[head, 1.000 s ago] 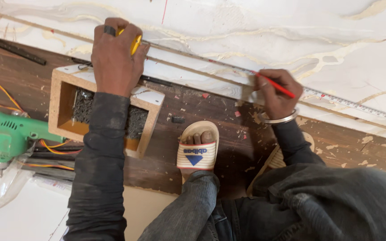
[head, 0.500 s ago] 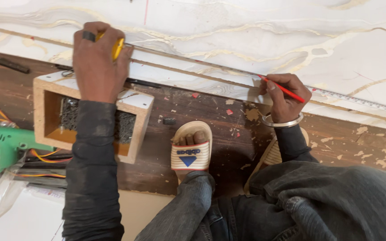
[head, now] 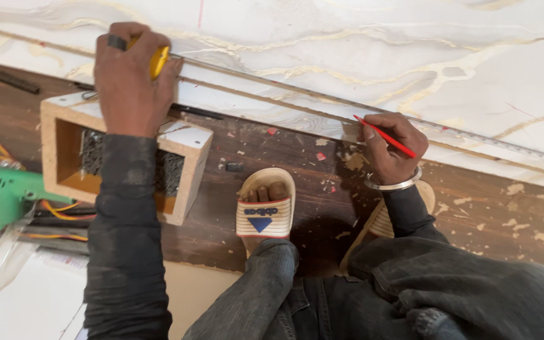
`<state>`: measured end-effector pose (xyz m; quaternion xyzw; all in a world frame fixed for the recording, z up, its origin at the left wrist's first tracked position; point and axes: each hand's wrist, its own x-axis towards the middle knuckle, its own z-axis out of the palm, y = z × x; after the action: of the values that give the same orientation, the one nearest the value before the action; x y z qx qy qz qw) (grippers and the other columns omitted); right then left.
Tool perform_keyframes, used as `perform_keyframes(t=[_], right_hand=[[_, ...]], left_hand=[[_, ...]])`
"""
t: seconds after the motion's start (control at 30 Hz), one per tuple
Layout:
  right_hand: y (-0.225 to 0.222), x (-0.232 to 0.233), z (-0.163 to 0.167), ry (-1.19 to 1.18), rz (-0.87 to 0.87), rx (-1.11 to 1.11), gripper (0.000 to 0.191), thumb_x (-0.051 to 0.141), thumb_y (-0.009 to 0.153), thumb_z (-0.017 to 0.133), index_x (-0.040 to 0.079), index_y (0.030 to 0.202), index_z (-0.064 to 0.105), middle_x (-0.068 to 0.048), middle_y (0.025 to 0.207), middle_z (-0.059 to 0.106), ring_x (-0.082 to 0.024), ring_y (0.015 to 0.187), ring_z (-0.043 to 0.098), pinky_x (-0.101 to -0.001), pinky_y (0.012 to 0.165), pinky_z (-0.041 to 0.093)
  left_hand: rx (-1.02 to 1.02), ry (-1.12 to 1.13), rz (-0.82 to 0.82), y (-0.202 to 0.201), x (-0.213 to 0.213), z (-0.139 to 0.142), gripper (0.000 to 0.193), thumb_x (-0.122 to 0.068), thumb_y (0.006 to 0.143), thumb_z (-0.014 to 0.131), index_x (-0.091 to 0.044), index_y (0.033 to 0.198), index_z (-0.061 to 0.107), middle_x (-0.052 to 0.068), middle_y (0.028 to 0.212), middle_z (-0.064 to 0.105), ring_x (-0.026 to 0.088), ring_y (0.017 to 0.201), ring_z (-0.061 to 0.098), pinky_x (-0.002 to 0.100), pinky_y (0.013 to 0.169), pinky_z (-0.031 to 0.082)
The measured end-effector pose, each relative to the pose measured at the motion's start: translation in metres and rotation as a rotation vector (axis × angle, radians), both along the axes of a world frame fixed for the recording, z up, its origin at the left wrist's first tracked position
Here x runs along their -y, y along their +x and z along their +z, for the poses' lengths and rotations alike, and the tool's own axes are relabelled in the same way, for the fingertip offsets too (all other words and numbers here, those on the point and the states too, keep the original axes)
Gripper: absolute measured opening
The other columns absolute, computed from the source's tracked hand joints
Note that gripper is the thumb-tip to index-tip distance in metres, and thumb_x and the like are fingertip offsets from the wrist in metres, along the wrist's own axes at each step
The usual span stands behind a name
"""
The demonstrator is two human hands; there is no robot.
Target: The person kneels on the workshop floor beside large marble-patterned panels and measures them with a tape measure, holding the tape case in one hand while stretching the blade along the panel edge. They use a red pencil to make marks along the tape at several positions, repositioning the tape to measure different sections of the panels.
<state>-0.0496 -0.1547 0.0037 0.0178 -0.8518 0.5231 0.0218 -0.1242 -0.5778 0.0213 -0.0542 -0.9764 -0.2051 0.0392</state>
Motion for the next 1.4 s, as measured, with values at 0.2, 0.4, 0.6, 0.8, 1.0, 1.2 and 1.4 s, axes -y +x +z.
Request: perform_keyframes(t=[0.2,0.4,0.6,0.8,1.0,1.2,1.4], right_hand=[[-0.034,0.051,-0.017,-0.105,0.247,-0.186,0.011,0.010,0.100,0.069,0.003,0.107,0.075,-0.012,0.095,0.077,-0.017,0.080,0.076,-0.0291,0.070,0.063],[-0.046,0.084,0.011,0.052,0.309,-0.129,0.018,0.006,0.101,0.071,0.000,0.118,0.072,-0.016,0.107,0.076,-0.023,0.092,0.075,-0.0320,0.078,0.059],[-0.056,0.104,0.025,0.076,0.329,-0.127,0.018,0.005,0.101,0.072,0.000,0.118,0.072,-0.016,0.108,0.075,-0.024,0.092,0.074,-0.0326,0.079,0.058],[-0.057,0.112,0.023,0.114,0.325,-0.120,0.017,0.006,0.103,0.072,0.001,0.119,0.071,-0.015,0.105,0.074,-0.024,0.091,0.073,-0.0333,0.079,0.057],[-0.061,0.118,0.017,0.087,0.309,-0.103,0.015,0.008,0.104,0.072,0.002,0.117,0.072,-0.014,0.103,0.075,-0.023,0.089,0.073,-0.0323,0.077,0.057],[-0.060,0.115,0.011,0.086,0.334,-0.112,0.017,0.012,0.106,0.069,0.002,0.119,0.072,-0.013,0.106,0.075,-0.024,0.092,0.073,-0.0331,0.078,0.057],[-0.038,0.105,0.012,0.078,0.329,-0.064,0.013,0.015,0.102,0.070,0.006,0.111,0.072,-0.012,0.097,0.076,-0.023,0.082,0.072,-0.0342,0.071,0.057]], left_hand=[[0.001,0.053,0.008,0.003,0.000,0.002,0.019,-0.011,0.095,0.082,-0.005,0.111,0.073,0.011,0.126,0.061,0.031,0.114,0.057,0.044,0.092,0.054],[-0.045,0.029,-0.005,0.003,-0.001,0.002,0.019,-0.012,0.095,0.084,-0.006,0.110,0.074,0.010,0.128,0.061,0.032,0.113,0.056,0.046,0.091,0.052],[-0.038,0.039,0.011,0.003,0.000,0.000,0.019,-0.012,0.095,0.083,-0.006,0.110,0.073,0.010,0.128,0.059,0.032,0.116,0.056,0.045,0.090,0.053],[-0.048,0.047,0.013,0.005,-0.002,0.004,0.021,-0.012,0.095,0.083,-0.007,0.111,0.071,0.009,0.129,0.059,0.033,0.119,0.055,0.047,0.090,0.053],[-0.054,0.045,0.016,0.004,-0.002,0.006,0.021,-0.011,0.094,0.082,-0.007,0.112,0.072,0.010,0.130,0.059,0.033,0.120,0.055,0.047,0.088,0.053],[-0.018,0.054,0.028,0.003,-0.003,0.006,0.024,-0.011,0.095,0.081,-0.007,0.118,0.074,0.014,0.130,0.061,0.034,0.119,0.056,0.046,0.090,0.053],[0.021,0.065,0.024,0.000,-0.002,0.006,0.023,-0.017,0.096,0.083,-0.006,0.115,0.076,0.019,0.127,0.063,0.039,0.118,0.056,0.051,0.096,0.048]])
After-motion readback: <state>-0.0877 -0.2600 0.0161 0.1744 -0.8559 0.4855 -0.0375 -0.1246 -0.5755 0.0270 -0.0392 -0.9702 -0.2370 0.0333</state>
